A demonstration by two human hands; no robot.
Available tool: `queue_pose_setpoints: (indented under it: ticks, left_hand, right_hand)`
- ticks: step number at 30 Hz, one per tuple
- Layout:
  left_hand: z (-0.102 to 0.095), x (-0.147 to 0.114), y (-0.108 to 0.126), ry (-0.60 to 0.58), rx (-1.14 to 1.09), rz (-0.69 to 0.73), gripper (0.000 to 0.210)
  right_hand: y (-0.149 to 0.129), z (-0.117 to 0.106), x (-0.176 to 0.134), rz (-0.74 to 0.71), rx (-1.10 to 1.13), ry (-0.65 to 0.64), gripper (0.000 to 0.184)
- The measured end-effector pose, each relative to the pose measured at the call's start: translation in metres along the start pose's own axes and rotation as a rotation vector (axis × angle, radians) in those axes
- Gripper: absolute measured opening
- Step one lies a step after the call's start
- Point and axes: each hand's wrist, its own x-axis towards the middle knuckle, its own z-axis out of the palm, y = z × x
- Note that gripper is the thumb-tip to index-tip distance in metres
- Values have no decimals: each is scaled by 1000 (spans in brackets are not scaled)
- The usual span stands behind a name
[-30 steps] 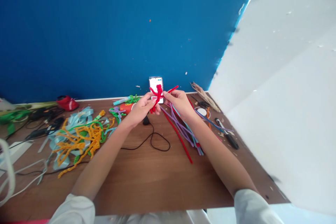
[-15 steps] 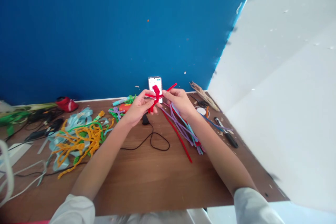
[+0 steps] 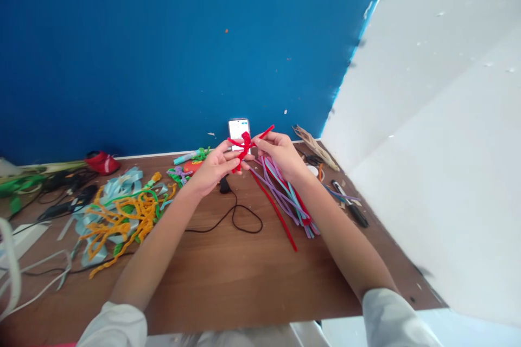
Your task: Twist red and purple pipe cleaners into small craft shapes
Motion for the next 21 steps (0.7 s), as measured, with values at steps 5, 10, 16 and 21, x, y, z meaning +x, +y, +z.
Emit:
queue_pose_setpoints:
  ticks: [5,10,16,21]
  left_hand:
    - [4,-2,1,-48,73,-4,56]
    - [5,-4,5,-52,115,-17,58]
    - [7,-8,11,-173,131,-4,59]
    - [11,-12,14,-229,141,-22,58]
  right_hand:
    - [3,-3,3,-23,-17,51,18]
    - [2,0,3,-6,6,41,18]
    - [2,2,2,2,54,-6,22]
    - [3,1,1,13,30,-30,28]
